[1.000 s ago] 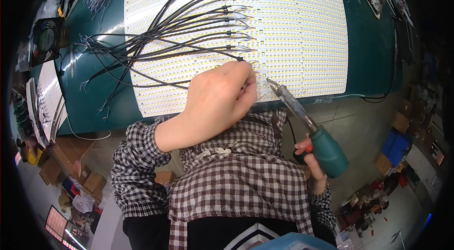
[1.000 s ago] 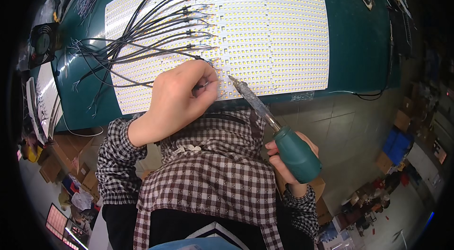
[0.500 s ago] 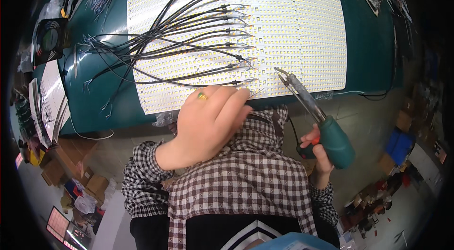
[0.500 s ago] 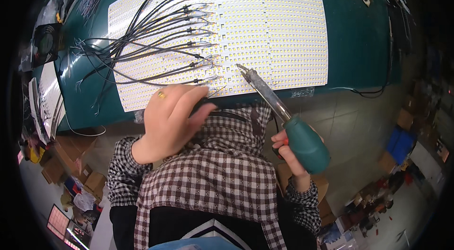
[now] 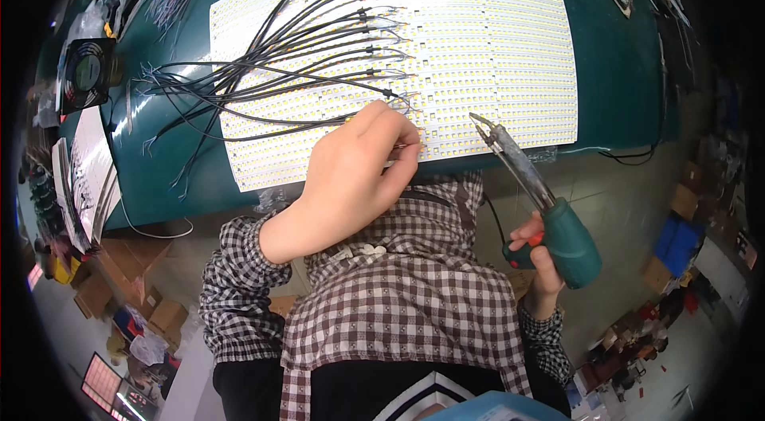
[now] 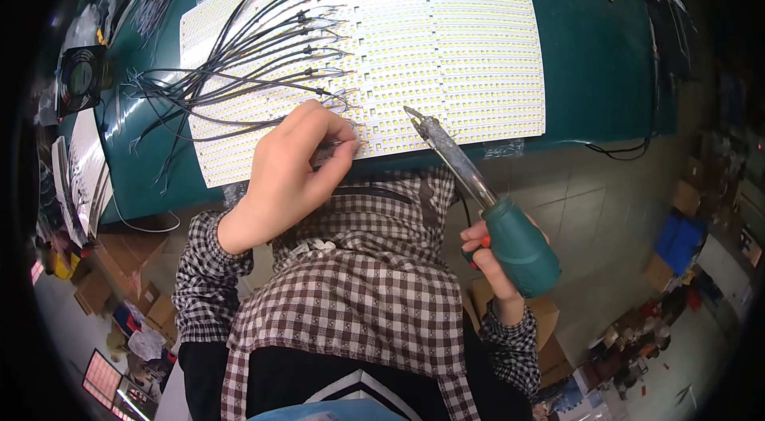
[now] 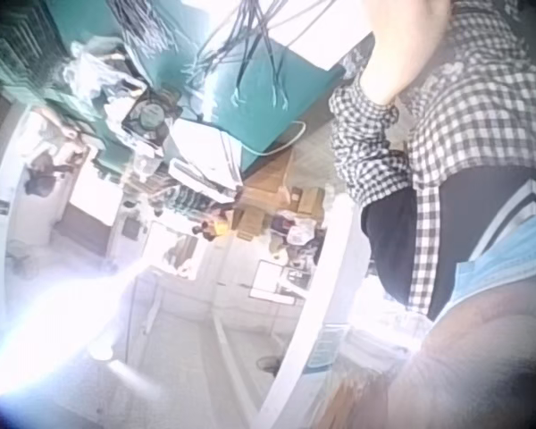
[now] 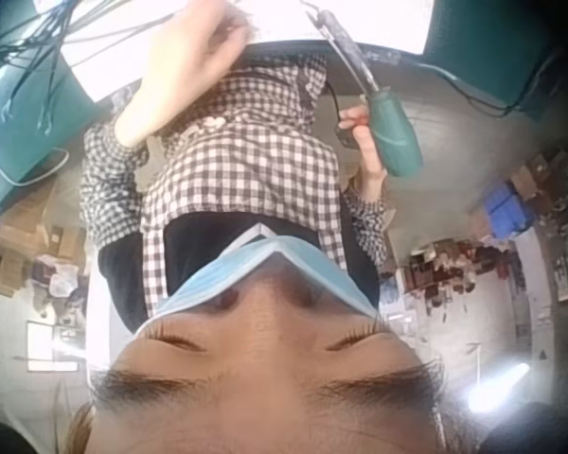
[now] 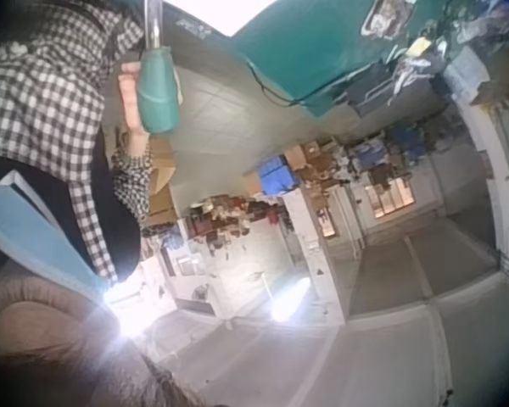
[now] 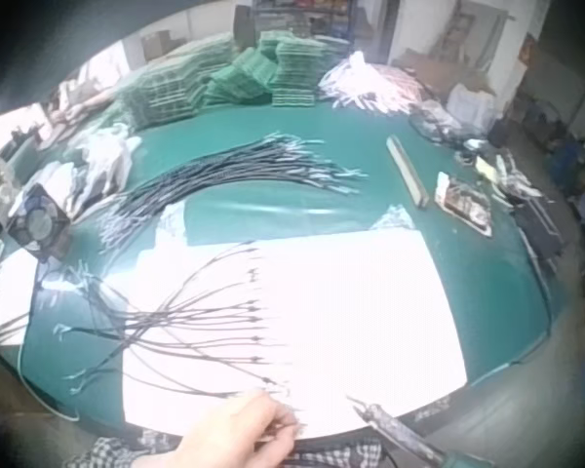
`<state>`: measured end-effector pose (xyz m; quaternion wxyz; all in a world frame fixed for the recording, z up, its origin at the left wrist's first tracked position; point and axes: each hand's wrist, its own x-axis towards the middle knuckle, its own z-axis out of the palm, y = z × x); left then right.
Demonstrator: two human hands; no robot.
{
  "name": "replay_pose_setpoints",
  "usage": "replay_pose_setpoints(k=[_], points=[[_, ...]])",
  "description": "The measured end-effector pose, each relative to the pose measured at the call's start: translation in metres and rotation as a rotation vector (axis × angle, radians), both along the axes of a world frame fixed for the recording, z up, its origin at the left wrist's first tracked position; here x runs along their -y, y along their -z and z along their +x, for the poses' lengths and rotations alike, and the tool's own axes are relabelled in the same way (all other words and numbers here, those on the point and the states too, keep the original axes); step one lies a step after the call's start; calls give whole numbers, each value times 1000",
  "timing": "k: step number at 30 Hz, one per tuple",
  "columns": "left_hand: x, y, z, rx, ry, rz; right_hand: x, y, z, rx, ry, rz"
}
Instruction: The person uses a soldering iron to attach black wires to a large white LED panel. They hold the wires in place with one hand while applying heat with the other, working systematically across the panel's surface. The person briefly lifts the panel to inspect the connections before continuing the soldering process.
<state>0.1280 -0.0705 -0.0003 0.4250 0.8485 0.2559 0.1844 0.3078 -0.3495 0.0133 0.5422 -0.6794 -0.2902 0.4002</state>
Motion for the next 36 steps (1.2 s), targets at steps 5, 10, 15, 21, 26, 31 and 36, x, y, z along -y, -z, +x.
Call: replay_pose_setpoints(k=[5,10,15,21,26,31,36], points=[[6,7,0,62,-53,-51,2,1,-2,-22,14,-34],[10,12,3,67,-77,10,3,4,-4,-49,15,-34],[7,16,4,59,-77,16,8,6,-7,-68,24,-42],[11,16,4,26,-81,79,-3,2,-12,-87,112,-6],[9,14,4,6,-64,114,-1,-2,-16,-41,106,-43],[9,16,6,61,-96,26,-6,-5,-18,-4,113,-52],[5,13,5,31,-38,66,-11,-9,-20,26,105,-46]])
